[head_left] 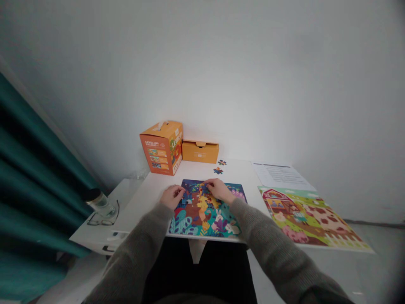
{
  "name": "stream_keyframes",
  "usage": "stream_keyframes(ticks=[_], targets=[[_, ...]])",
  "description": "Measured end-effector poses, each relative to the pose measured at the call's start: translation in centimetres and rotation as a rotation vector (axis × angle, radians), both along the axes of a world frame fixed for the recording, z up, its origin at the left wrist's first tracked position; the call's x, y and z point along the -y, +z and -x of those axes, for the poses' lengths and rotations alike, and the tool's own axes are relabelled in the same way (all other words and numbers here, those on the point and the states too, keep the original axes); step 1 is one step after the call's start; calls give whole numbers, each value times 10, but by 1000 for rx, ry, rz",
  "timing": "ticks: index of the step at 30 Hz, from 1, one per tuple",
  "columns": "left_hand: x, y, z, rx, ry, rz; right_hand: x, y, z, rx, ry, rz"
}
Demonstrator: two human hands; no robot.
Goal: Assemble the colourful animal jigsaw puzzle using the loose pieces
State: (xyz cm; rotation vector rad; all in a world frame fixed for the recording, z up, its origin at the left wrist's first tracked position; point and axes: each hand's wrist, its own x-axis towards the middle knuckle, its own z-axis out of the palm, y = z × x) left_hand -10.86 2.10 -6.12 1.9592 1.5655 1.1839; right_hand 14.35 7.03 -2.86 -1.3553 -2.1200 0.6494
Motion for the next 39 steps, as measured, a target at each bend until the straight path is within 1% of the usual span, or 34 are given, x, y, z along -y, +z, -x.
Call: stream_keyframes(ticks=[7, 10, 16, 20, 26, 29, 31, 33, 34, 36, 38, 39], targets=[[1, -1, 0, 25, 1, 9, -1, 3, 9, -23, 1, -15], [1, 0, -1, 15, -2, 3, 0, 3, 3, -74, -30, 13], [1, 2, -1, 10, -6, 16, 3, 4, -23, -219, -176, 114], [-1, -1, 1, -7, 2, -4, 11, 2, -21, -263, -207, 154], [-2, -2, 1, -35, 5, -15, 21, -5, -7, -183, -214, 167], [0, -1, 0, -41, 9, -6, 24, -2, -9, -116, -247, 106], [0, 0, 0, -39, 5, 1, 27, 2, -11, -24, -262, 14], [0, 0, 0, -32, -2, 0, 30, 7, -14, 105, -208, -114], [0, -1, 0, -32, -7, -2, 32, 9, -14, 168, -142, -184], [-1, 0, 1, -45, -10, -12, 34, 11, -14, 246, 44, -294], [-1, 0, 2, -76, -13, -25, 35, 10, -14, 283, 211, -351], [-1, 1, 2, -94, -20, -38, 34, 8, -13, 295, 258, -358]])
